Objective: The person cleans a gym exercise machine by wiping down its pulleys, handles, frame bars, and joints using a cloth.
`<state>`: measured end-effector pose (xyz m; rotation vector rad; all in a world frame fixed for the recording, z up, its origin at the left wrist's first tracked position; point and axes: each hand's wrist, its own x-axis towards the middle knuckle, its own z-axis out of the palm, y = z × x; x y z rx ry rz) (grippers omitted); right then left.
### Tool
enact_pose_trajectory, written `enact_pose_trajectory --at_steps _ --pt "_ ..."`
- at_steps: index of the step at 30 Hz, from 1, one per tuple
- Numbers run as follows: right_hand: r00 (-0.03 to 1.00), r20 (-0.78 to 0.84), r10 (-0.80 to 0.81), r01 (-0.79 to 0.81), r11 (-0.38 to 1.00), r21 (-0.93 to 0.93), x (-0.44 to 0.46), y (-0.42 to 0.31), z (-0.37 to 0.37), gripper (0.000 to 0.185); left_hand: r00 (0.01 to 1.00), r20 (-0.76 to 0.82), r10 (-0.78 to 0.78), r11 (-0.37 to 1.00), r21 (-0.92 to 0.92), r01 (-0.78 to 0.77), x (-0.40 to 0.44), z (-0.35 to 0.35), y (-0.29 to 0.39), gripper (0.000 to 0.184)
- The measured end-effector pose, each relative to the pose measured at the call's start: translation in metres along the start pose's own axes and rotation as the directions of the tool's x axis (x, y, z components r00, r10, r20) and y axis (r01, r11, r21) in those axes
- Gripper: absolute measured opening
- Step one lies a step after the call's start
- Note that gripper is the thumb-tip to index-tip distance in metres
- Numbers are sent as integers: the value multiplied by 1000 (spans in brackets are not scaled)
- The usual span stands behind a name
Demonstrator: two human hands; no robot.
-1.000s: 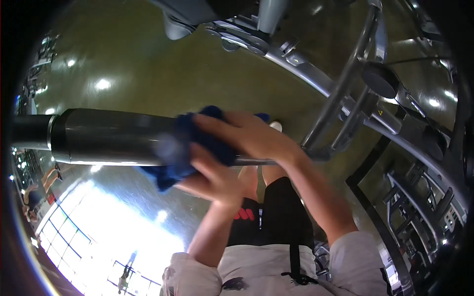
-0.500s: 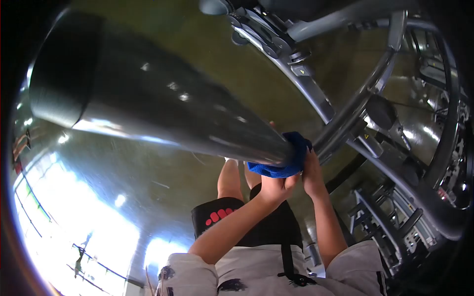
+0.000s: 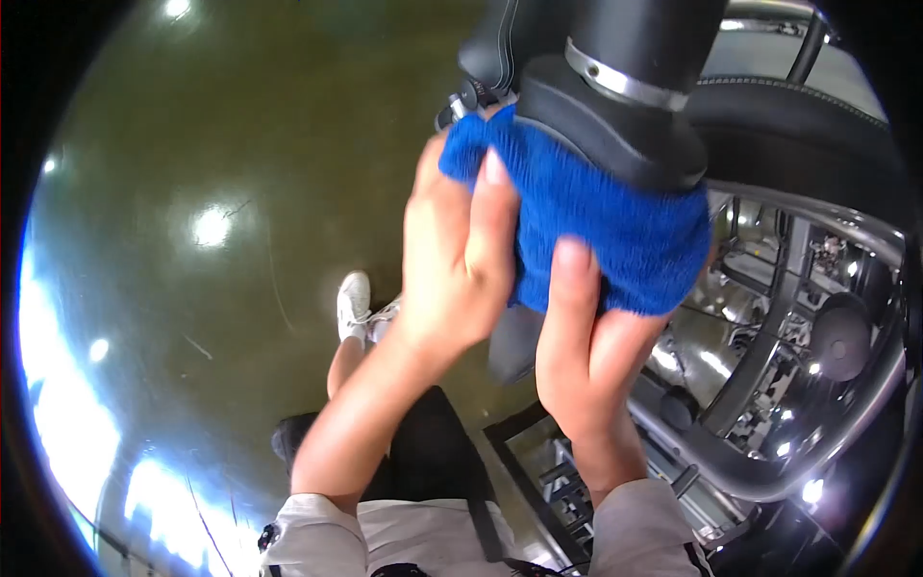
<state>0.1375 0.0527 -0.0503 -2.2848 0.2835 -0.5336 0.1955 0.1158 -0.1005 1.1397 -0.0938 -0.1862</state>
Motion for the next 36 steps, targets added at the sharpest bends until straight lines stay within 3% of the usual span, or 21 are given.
enact_pose_trajectory --at_steps 2,3,4,6,8,10,11,12,14,16,18,19,20,22,23,26,28,30,32,33,36 --pt "996 -60 -72 73 997 17 23 -4 13 53 972 -63 228 822 548 -157 16 2 33 32" --pt "983 -135 -122 129 991 43 29 -6 16 53 990 5 144 947 288 -140 27 -14 23 30" --pt "983 -123 -135 141 989 42 30 -5 16 53 996 -57 62 989 138 -54 24 -14 20 27" --pt "979 -126 -159 150 986 -76 31 0 14 56 999 -41 -18 978 -209 9 17 -13 23 26" --pt "984 -131 -117 120 993 10 31 1 17 59 998 -2 65 978 -197 -64 12 -15 23 27" --pt "927 -172 -333 328 943 -56 36 3 19 61 999 -7 35 897 -441 -35 8 -11 22 27" --pt "925 -118 -361 350 931 -99 35 2 15 62 999 -13 29 952 -305 -31 7 -14 23 28" --pt "922 -118 -368 358 929 -98 35 3 15 62 999 -16 36 951 -307 -39 10 -17 22 28" --pt "925 -168 -340 350 936 29 33 9 16 69 958 37 284 956 -93 -279 22 -22 19 30" --pt "912 -185 -367 369 929 -22 33 11 14 64 946 20 323 946 -47 -321 26 -26 21 34" --pt "862 -171 -478 440 871 -217 31 9 12 58 835 228 500 798 254 -547 29 -38 23 40" --pt "829 -168 -534 501 842 -203 35 10 10 51 821 232 521 759 314 -571 26 -39 26 44" --pt "817 -178 -548 514 833 -203 35 12 10 52 843 209 496 772 339 -538 19 -35 32 44" --pt "814 -450 -368 452 887 93 35 6 31 57 850 187 492 788 320 -526 15 -31 31 44" --pt "887 -365 -282 300 954 -6 29 2 21 63 851 219 477 767 369 -525 14 -32 31 45" --pt "937 -257 -237 208 969 -134 24 0 13 65 923 168 346 899 220 -377 18 -33 23 46" --pt "942 -225 -248 206 960 -191 24 2 11 67 964 163 211 963 132 -234 22 -31 21 54" --pt "919 -266 -292 267 956 -125 27 4 15 71 958 40 284 955 80 -286 22 -22 25 28" --pt "907 -281 -313 295 950 -104 28 7 15 74 974 39 225 974 -16 -224 16 -18 21 35" --pt "914 -248 -321 301 946 -117 28 7 14 73 996 -9 86 967 -239 -85 10 -8 24 40" --pt "923 -245 -297 274 954 -125 28 6 11 64 994 -56 97 954 -280 -109 6 -5 22 41"
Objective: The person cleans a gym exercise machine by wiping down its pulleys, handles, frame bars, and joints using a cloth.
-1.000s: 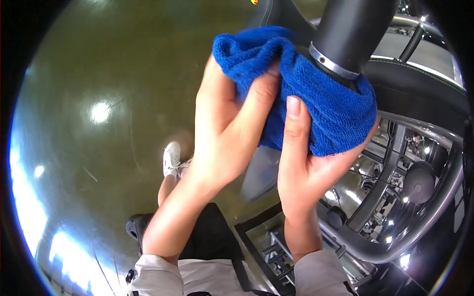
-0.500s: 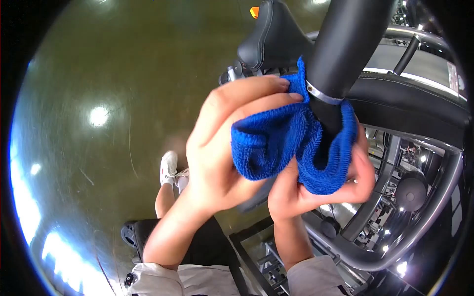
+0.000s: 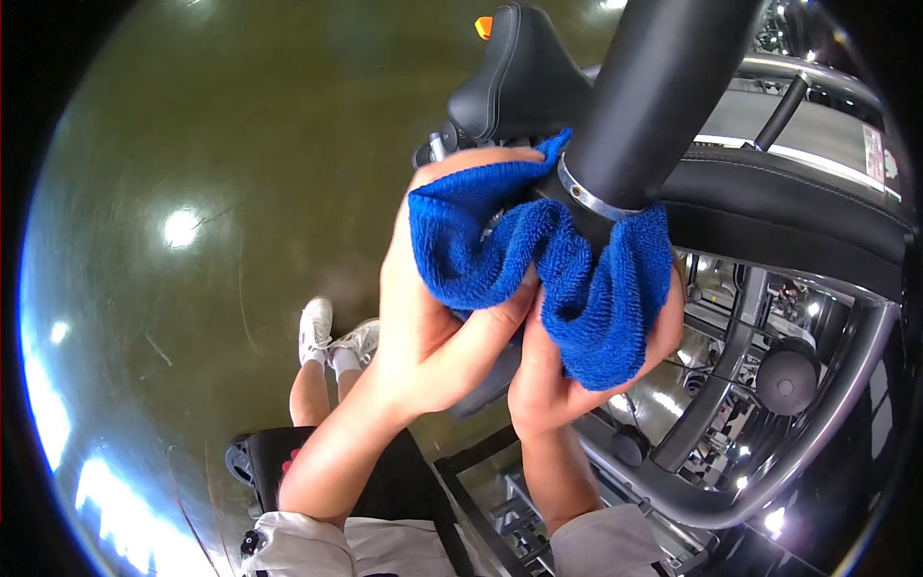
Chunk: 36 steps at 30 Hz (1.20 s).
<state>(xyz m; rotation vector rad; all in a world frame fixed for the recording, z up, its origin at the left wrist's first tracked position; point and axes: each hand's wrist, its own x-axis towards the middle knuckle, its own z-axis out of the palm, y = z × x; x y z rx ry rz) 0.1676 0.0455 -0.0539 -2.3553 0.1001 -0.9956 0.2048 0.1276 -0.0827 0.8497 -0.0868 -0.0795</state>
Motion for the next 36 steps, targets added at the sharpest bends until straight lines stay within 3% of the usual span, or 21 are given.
enact_pose_trajectory --at_steps 1,2,4,6,8,10,11,14,15,16,18,19,22,24,26,29,31,32,34,35,36 --pt "992 86 -94 96 995 -29 3 3 -5 65 968 150 203 945 229 -234 10 -11 -1 43" --pt "968 173 -182 193 980 -49 5 6 -8 67 912 229 339 859 319 -399 14 -17 0 44" --pt "949 197 -246 270 957 -106 6 5 -8 65 888 340 308 761 473 -445 10 -17 13 61" --pt "966 194 -171 179 983 -26 2 2 -8 61 892 314 324 749 491 -445 6 -13 12 64" --pt "954 250 -168 191 979 -71 6 -3 -8 60 903 265 339 662 614 -429 3 -15 9 66" --pt "996 85 -34 33 999 7 5 -9 3 57 938 215 272 788 509 -345 4 -16 9 61" --pt "969 242 -43 57 997 -49 6 -4 -8 71 936 234 264 782 517 -350 6 -17 10 59" --pt "991 133 -4 -7 996 86 -1 5 -4 79 937 231 262 803 486 -344 6 -14 9 55" --pt "988 53 145 -153 964 219 -6 5 4 81 941 210 265 830 446 -334 5 -12 7 52" --pt "988 57 140 -149 964 219 -5 1 1 81 941 205 269 831 445 -334 5 -11 5 52" --pt "772 307 557 -625 752 207 2 -12 -9 81 944 162 288 853 405 -330 4 -10 1 43" --pt "822 300 483 -549 812 196 -1 -6 -10 78 956 125 266 855 426 -294 4 -9 3 39" --pt "797 297 525 -581 802 141 -1 -9 -12 76 983 77 167 881 437 -184 13 -7 10 34" --pt "793 308 526 -587 795 155 1 -8 -13 75 995 71 64 944 320 -84 16 -3 7 32" --pt "790 316 525 -592 788 171 0 -6 -12 74 987 40 -156 945 298 137 16 -1 13 33" --pt "826 278 490 -542 826 154 -8 1 -11 72 983 66 -171 958 244 150 18 1 15 33" --pt "962 173 212 -228 971 77 -14 4 -7 69 989 85 -120 957 277 92 14 2 13 33" --pt "963 169 208 -224 971 79 -13 3 -7 69 992 105 -75 950 308 39 12 2 11 33" --pt "981 187 53 -39 996 -77 -10 0 -8 66 992 130 -4 938 343 -41 10 1 8 34" --pt "974 166 152 -147 988 -44 -26 7 -8 61 991 124 48 914 394 -94 9 1 8 34" --pt "975 162 149 -144 989 -45 -31 2 -8 61 988 120 101 885 444 -144 7 0 8 35"
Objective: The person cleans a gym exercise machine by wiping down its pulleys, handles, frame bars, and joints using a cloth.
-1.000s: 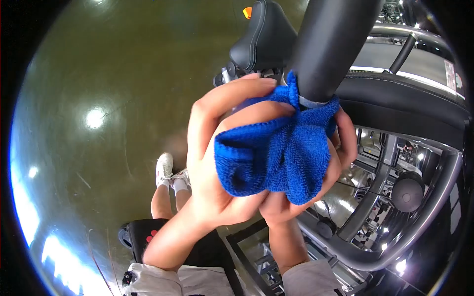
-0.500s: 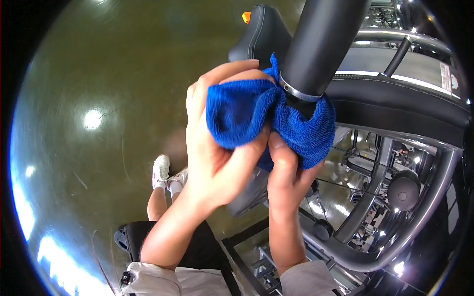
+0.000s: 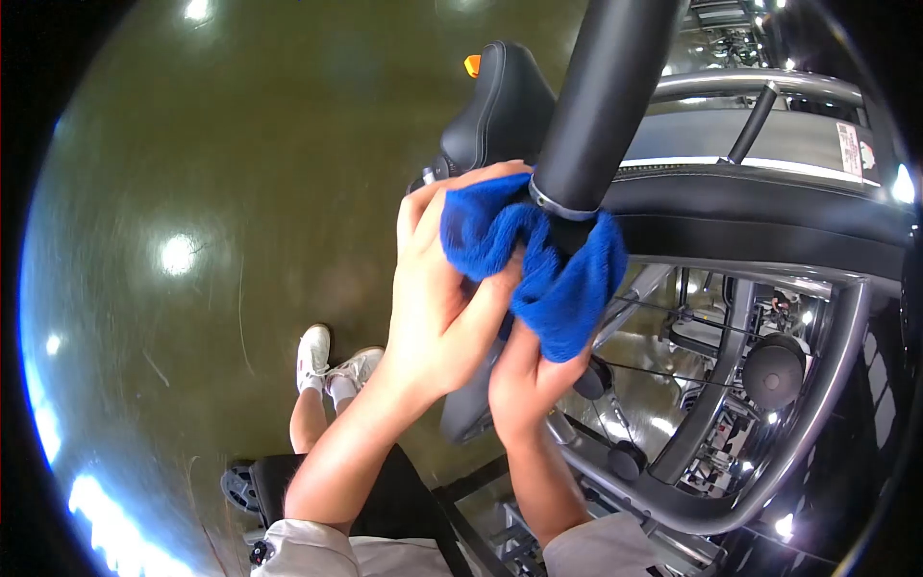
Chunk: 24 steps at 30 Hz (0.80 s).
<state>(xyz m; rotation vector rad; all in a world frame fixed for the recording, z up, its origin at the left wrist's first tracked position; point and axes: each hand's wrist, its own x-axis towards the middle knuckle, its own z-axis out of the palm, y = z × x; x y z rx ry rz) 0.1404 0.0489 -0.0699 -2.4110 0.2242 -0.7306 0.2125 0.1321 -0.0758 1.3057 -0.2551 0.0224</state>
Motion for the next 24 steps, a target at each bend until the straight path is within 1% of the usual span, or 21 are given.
enact_pose_trajectory --at_steps 1,2,3,4,5,6,8,10,11,12,13,14,15,16,17,18,19,20,21,22,24 --pt "998 -22 53 -53 999 -13 -3 -5 1 58 1000 14 9 999 40 -10 -1 -3 -1 39" --pt "993 -46 105 -106 994 -24 -6 -10 2 55 997 32 74 994 74 -76 -3 -9 -4 45" --pt "998 -47 -29 20 982 -188 -9 -9 3 56 995 46 86 989 118 -91 -6 -11 -6 47" --pt "998 -56 -30 19 983 -182 -14 -6 3 56 993 62 101 980 165 -110 -9 -13 -4 50" --pt "996 -38 -78 68 974 -215 -22 -1 3 57 997 59 41 986 157 -49 -15 -13 2 52" --pt "992 -22 -126 117 962 -245 -29 2 4 59 999 16 -34 994 108 32 -23 -9 7 48" --pt "993 -15 -120 112 959 -259 -44 6 -1 63 969 3 -246 961 132 244 -44 -7 10 44" --pt "988 71 137 -130 986 -101 -54 6 -12 63 905 27 -425 896 152 416 -62 -11 9 34" --pt "966 95 241 -241 970 -9 -45 -2 -20 58 851 34 -525 846 128 517 -70 -18 6 29" --pt "968 81 239 -238 971 -15 -42 -3 -29 58 784 48 -619 784 106 612 -74 -25 7 26" --pt "949 144 279 -273 960 -60 -41 -2 -37 48 689 14 -725 666 270 695 -57 -30 39 22" --pt "924 203 324 -309 946 -100 -39 -5 -43 37 656 37 -754 656 101 748 -75 -40 17 20" --pt "958 139 249 -243 968 -63 -31 -11 -46 29 693 27 -720 663 321 676 -71 -48 28 20" --pt "960 126 250 -246 968 -47 -28 -15 -50 29 730 24 -683 629 528 571 -67 -56 40 20" --pt "937 172 303 -292 953 -83 -25 -16 -59 26 799 97 -593 694 565 446 -66 -63 48 22" --pt "908 227 352 -333 935 -119 -23 -19 -70 24 833 146 -533 719 598 354 -63 -66 59 23" --pt "881 235 410 -404 911 -77 -16 -25 -80 21 811 150 -565 712 585 388 -58 -68 73 24" --pt "896 243 372 -393 919 43 -12 -23 -88 20 787 155 -597 702 576 419 -54 -72 87 24" --pt "866 261 427 -469 875 124 -9 -27 -94 16 822 203 -532 755 554 352 -55 -76 90 24" --pt "835 284 470 -531 824 199 -1 -32 -98 14 827 191 -529 744 573 343 -52 -76 94 24" --pt "756 375 536 -646 705 294 9 -43 -107 18 767 116 -631 687 543 483 -43 -75 106 24"
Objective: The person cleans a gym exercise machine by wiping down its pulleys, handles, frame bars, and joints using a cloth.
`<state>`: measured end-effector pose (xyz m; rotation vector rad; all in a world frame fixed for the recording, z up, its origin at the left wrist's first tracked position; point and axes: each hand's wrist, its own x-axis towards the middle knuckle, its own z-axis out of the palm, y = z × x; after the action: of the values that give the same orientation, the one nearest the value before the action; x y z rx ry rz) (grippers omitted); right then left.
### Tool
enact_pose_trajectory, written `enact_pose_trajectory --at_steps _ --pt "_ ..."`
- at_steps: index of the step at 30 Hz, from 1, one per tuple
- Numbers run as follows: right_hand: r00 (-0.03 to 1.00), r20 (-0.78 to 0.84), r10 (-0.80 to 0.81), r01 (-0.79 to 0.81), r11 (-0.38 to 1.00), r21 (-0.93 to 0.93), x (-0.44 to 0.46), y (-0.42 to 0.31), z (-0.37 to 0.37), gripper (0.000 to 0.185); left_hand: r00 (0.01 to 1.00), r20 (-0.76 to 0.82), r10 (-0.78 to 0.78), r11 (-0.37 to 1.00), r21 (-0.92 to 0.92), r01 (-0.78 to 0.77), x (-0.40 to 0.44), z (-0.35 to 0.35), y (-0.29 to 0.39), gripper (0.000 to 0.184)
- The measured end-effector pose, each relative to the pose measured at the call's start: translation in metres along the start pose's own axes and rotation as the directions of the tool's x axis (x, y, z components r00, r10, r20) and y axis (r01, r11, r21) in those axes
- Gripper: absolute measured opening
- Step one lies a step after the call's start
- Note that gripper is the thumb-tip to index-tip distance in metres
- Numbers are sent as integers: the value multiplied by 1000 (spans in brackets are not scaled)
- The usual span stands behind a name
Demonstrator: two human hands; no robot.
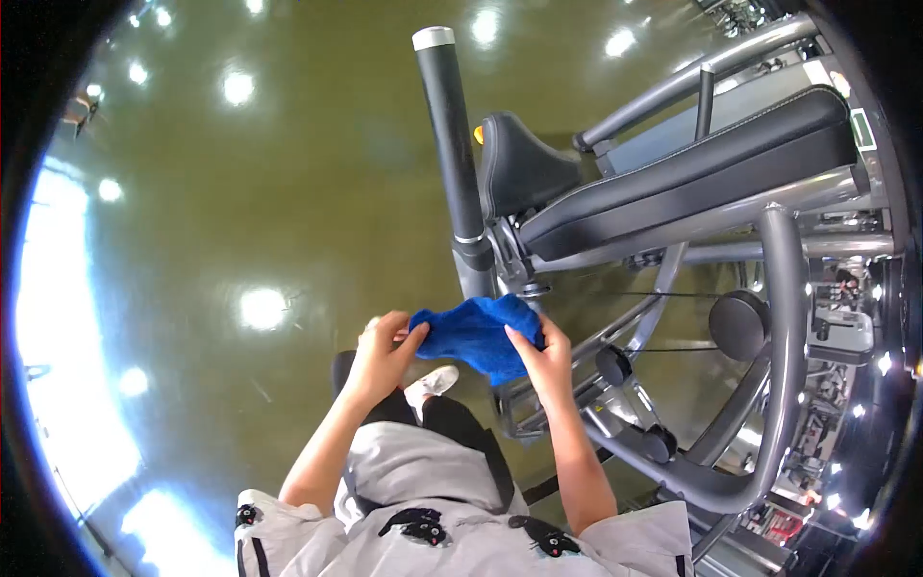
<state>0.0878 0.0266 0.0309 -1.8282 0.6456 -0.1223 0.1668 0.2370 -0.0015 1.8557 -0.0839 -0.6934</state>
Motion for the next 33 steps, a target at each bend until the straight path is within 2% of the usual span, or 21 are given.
enact_pose_trajectory --at_steps 1,2,4,5,6,8,10,12,13,14,15,16,17,18,20,22,24,28,29,31,33 --pt "1000 11 16 -17 999 42 0 4 -1 34 999 -30 44 998 -48 -45 3 -2 11 25" --pt "1000 5 29 -30 998 55 -1 4 -2 34 998 -59 35 991 -128 -42 7 -2 21 27" --pt "991 87 103 -129 911 392 -6 1 3 60 993 -118 22 990 -138 -38 24 -9 21 28" --pt "974 187 124 -186 913 364 -7 -10 -6 74 960 -255 113 978 -141 -153 41 -3 0 29" --pt "976 205 75 -104 985 134 -7 -8 -12 77 968 -222 121 982 -115 -149 48 -14 13 29" --pt "984 139 109 -100 993 -66 -12 -26 -16 75 999 37 39 997 -69 -36 63 -39 51 26" --pt "997 49 -58 73 907 -414 -16 -39 -12 56 994 81 75 997 0 -76 78 -50 61 23" --pt "989 -50 137 -144 859 -491 -15 -62 -3 24 964 14 264 957 -124 -261 90 -59 71 19" --pt "996 -77 41 -72 889 -453 -15 -62 2 24 964 225 144 989 6 -149 94 -77 88 18" --pt "993 -102 -61 12 907 -422 -13 -62 7 24 957 249 148 988 8 -155 97 -84 95 18" --pt "991 -120 -51 -4 906 -422 -8 -67 13 24 896 334 293 923 145 -357 101 -90 100 22" --pt "986 -153 -64 25 969 -244 0 -75 21 26 802 435 410 798 255 -546 103 -96 105 28" --pt "979 -190 -70 60 997 -56 9 -80 26 28 759 491 427 776 231 -587 104 -102 110 37" --pt "968 -198 -155 150 988 -41 19 -70 29 33 750 508 424 775 225 -591 108 -108 112 37" --pt "979 -200 21 5 992 128 31 -108 35 34 728 570 381 682 358 -637 116 -115 115 40" --pt "970 -242 -7 53 981 185 48 -147 42 41 753 545 368 669 407 -621 127 -123 120 35" --pt "954 -226 -199 233 963 133 69 -170 42 45 710 301 636 628 332 -703 141 -133 125 25" --pt "884 -159 -439 462 872 163 123 -200 41 29 585 40 810 552 281 -785 170 -138 139 19" --pt "826 -157 -542 542 839 -42 140 -199 41 29 534 -49 844 525 276 -805 177 -136 140 20" --pt "721 -78 -689 608 682 -407 157 -199 44 30 593 -93 799 596 244 -765 186 -127 139 21" --pt "633 19 -774 630 500 -595 168 -189 47 38 622 -106 776 622 288 -728 196 -120 130 25"
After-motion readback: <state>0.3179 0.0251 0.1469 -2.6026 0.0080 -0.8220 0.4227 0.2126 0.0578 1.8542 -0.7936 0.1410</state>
